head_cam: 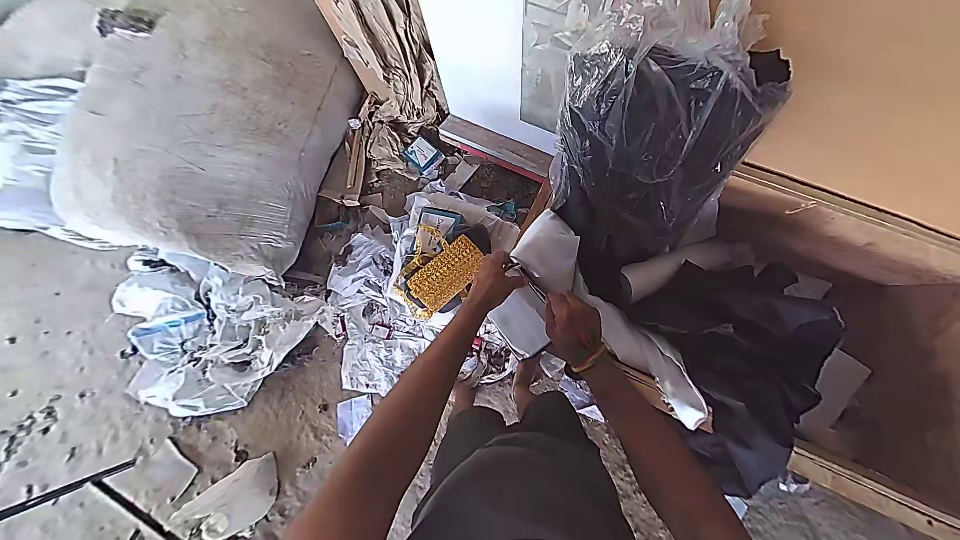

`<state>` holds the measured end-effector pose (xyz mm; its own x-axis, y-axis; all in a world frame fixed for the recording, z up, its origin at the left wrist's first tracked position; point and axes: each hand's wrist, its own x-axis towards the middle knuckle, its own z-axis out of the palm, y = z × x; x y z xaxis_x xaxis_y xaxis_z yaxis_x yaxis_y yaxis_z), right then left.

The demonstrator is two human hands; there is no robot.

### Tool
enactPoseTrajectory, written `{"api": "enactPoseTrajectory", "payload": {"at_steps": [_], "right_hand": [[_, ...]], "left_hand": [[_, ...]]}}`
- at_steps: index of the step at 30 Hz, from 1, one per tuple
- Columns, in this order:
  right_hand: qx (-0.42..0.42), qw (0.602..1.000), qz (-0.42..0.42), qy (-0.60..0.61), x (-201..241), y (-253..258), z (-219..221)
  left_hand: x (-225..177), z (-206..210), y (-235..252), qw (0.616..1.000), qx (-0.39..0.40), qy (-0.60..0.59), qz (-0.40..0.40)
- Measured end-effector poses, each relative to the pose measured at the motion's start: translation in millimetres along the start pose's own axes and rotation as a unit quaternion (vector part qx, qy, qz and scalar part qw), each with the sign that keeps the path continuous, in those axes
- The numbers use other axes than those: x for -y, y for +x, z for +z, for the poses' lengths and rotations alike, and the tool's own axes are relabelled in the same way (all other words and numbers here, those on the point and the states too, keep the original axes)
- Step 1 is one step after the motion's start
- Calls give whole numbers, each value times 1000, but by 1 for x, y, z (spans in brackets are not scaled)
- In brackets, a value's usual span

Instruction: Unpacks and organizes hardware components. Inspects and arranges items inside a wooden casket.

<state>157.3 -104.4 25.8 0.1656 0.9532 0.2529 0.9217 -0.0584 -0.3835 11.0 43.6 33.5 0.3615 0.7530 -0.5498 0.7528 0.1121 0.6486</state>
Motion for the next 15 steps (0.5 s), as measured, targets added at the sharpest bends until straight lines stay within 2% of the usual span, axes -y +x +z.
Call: {"api": "enactPoseTrajectory", "payload": {"at_steps": [15], "right_hand": [[-9,1000,-10,1,-2,-1,3]], "left_hand": [[0,0,-1,1000,3,-1,-1]]}}
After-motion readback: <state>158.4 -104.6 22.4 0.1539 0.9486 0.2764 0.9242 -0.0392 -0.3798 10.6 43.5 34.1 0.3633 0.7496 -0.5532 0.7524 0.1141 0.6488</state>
